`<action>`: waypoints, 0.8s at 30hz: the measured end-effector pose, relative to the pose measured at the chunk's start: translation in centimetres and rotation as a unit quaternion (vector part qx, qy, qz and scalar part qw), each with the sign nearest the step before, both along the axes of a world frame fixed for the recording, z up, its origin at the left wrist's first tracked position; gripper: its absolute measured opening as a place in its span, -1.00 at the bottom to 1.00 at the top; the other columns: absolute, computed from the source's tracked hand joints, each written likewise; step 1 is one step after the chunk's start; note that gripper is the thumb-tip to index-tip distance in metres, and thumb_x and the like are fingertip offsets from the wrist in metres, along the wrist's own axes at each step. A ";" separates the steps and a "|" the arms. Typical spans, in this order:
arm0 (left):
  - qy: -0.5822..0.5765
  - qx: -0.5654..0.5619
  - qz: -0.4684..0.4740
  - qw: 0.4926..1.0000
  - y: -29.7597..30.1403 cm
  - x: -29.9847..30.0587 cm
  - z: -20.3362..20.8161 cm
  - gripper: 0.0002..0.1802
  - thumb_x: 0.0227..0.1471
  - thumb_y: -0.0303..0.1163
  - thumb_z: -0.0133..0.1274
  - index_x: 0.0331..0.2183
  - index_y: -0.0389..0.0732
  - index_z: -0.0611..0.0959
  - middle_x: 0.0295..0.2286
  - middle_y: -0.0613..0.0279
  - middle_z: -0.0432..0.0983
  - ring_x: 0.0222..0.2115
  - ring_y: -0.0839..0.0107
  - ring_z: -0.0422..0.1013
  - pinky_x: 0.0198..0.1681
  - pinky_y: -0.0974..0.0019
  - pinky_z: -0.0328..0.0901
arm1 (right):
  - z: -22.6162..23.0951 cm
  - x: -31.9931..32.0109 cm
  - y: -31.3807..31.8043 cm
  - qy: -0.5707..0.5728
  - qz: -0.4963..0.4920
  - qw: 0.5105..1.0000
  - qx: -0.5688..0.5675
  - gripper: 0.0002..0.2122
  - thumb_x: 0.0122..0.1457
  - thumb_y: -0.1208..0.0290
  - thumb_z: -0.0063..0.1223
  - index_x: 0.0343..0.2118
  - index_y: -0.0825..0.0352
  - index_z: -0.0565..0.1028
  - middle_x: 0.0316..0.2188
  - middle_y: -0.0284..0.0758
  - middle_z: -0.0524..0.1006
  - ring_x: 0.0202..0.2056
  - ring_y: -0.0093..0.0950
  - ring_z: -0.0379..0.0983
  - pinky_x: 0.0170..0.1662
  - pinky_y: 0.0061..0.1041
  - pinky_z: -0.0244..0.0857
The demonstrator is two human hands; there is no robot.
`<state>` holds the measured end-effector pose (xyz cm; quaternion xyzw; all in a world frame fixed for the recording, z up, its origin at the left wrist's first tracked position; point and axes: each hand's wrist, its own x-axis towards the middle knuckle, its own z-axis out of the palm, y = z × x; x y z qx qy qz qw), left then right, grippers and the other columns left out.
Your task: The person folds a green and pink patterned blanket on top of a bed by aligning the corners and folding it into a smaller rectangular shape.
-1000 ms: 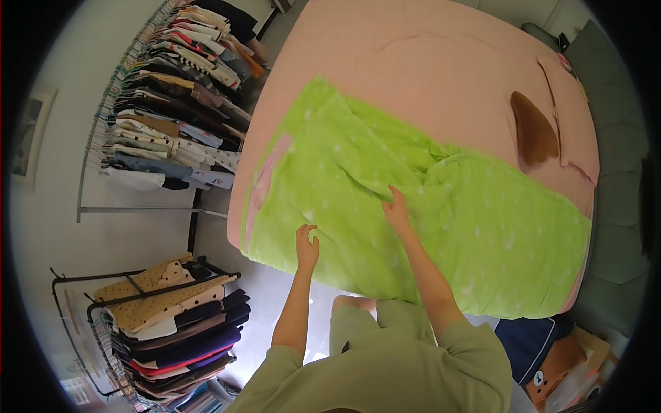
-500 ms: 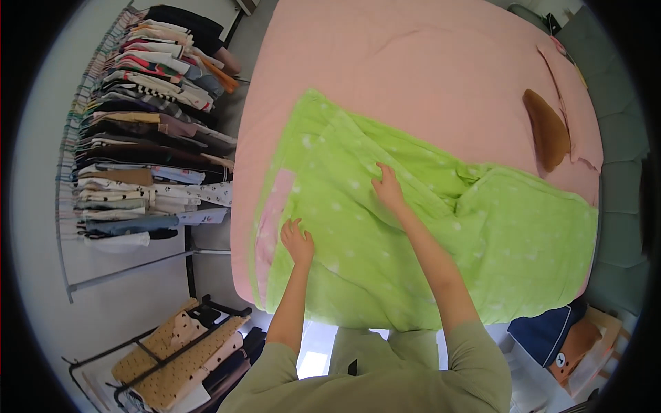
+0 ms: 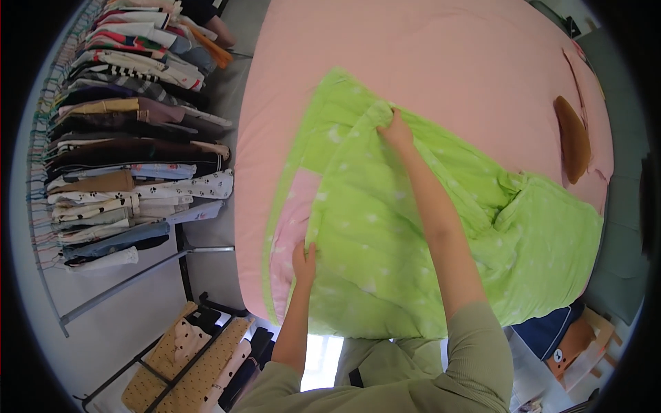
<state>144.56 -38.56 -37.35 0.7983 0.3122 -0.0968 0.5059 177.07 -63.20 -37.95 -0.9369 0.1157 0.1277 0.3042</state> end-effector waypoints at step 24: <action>-0.034 0.258 0.041 0.965 10.0 2.5 1.9 -0.81 -0.04 -0.28 0.01 -0.41 -0.18 0.57 -0.61 0.05 0.46 -0.63 0.20 0.36 -0.55 0.26 0.23 | 3.1 10.4 8.7 -0.201 -0.015 0.977 0.063 -0.74 0.05 0.21 -0.11 -0.33 0.28 0.47 -0.34 -0.12 0.38 -0.29 -0.16 0.36 -0.25 -0.24 0.24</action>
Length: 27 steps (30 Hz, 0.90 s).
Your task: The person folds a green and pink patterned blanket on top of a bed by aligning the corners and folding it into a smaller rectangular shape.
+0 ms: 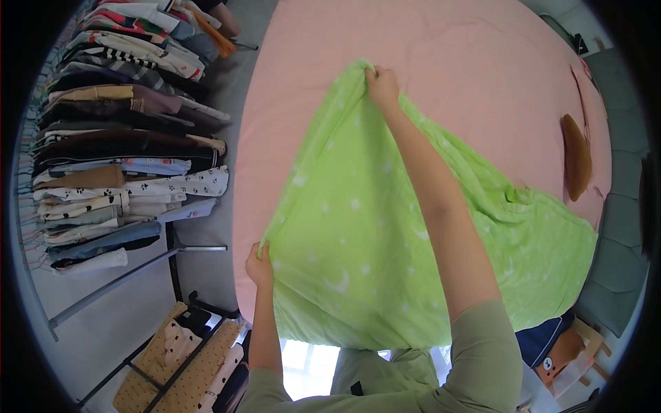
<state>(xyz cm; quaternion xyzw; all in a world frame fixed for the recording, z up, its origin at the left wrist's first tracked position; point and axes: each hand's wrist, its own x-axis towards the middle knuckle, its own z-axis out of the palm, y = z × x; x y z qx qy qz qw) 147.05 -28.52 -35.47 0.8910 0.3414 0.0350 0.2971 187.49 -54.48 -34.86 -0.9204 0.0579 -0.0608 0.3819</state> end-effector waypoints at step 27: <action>0.009 0.010 -0.030 0.999 1.0 -0.5 -0.1 -0.70 -0.03 -0.17 0.00 -0.48 -0.25 0.49 -0.68 -0.04 0.42 -0.64 -0.03 0.36 -0.59 0.11 0.21 | -1.2 3.8 8.5 -0.108 0.088 0.987 -0.076 -0.68 0.05 0.16 -0.06 -0.39 0.40 0.31 -0.49 -0.07 0.45 -0.39 -0.12 0.38 -0.33 -0.20 0.24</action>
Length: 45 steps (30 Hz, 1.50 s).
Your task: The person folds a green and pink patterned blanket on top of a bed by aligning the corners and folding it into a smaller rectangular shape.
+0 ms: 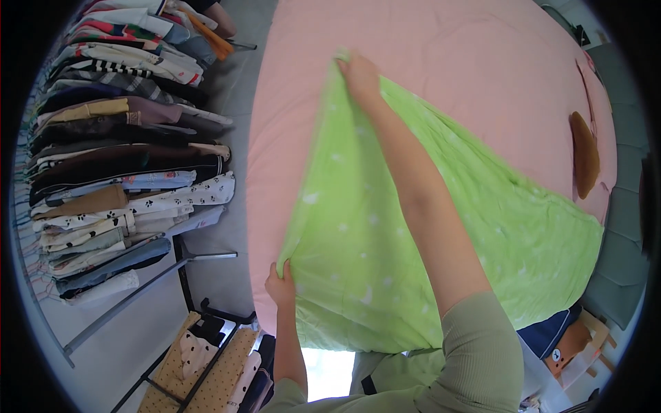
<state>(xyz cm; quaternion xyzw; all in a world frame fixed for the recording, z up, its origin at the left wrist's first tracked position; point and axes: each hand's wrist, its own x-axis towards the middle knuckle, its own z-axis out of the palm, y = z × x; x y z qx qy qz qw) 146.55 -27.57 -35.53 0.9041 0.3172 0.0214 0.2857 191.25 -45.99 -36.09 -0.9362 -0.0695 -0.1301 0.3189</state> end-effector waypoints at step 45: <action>-0.069 0.163 -0.497 0.849 -30.2 27.4 -1.5 -0.65 -0.06 -0.41 -0.08 -0.15 -0.01 0.41 -0.20 0.20 0.35 -0.45 0.16 0.40 -0.45 0.17 0.32 | -0.6 -26.4 -52.1 0.194 -0.218 0.945 -0.147 -0.67 -0.06 0.53 -0.09 -0.17 0.16 0.36 -0.13 -0.27 0.33 -0.40 -0.25 0.43 -0.38 -0.33 0.32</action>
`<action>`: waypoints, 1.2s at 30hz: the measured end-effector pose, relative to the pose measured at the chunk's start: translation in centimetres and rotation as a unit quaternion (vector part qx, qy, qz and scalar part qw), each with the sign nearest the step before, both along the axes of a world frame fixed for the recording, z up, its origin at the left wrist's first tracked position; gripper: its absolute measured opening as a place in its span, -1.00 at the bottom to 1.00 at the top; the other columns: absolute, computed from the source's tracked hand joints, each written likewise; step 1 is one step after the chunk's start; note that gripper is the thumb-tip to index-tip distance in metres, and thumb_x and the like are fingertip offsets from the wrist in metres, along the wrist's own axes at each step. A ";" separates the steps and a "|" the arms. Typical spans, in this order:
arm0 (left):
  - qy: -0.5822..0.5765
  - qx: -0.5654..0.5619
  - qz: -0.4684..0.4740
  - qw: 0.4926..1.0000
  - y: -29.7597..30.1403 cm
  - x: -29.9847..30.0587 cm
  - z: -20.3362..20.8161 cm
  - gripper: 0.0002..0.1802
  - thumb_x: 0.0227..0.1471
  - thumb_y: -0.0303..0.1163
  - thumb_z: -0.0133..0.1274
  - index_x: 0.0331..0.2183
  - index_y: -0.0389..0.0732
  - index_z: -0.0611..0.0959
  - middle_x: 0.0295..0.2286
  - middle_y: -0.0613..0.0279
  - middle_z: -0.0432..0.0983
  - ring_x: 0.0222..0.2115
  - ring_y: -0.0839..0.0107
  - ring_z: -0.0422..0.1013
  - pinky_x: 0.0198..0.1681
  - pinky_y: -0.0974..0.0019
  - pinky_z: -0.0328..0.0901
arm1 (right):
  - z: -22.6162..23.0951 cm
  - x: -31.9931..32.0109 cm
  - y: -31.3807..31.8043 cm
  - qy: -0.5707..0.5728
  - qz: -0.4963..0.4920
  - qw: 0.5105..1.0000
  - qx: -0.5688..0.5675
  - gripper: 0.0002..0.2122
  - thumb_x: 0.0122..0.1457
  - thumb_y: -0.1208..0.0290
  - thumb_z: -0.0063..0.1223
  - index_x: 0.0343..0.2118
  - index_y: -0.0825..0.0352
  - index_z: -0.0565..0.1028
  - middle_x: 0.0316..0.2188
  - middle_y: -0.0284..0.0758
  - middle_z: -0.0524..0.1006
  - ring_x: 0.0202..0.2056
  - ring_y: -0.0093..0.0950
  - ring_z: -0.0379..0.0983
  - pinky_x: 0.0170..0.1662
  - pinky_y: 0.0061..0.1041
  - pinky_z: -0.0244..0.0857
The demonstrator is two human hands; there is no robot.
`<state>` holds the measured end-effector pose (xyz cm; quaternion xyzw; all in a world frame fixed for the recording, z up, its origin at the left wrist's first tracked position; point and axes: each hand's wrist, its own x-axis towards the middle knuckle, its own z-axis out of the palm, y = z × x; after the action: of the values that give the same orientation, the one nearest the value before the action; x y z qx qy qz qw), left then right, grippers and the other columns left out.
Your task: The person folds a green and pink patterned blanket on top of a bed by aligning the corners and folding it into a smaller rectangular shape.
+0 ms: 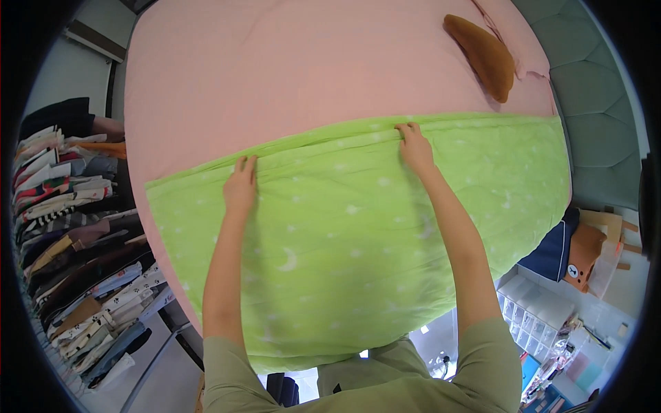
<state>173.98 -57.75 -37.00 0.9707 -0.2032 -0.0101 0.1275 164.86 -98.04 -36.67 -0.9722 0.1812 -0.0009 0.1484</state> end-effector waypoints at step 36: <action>-0.042 -0.083 0.238 0.967 6.1 -14.8 0.7 -0.43 -0.04 -0.38 -0.08 0.03 -0.26 0.19 0.01 -0.14 0.06 0.04 0.00 0.02 0.06 0.06 -0.05 | -0.9 -12.1 9.2 -0.149 0.047 0.983 0.099 -0.38 -0.05 0.39 0.00 0.12 0.28 0.06 0.09 0.03 0.03 0.09 -0.05 -0.05 0.12 -0.14 -0.18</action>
<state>159.14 -51.63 -36.32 0.9768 0.0284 0.0778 0.1976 152.80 -88.88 -37.59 -0.9489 0.1107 -0.1207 0.2696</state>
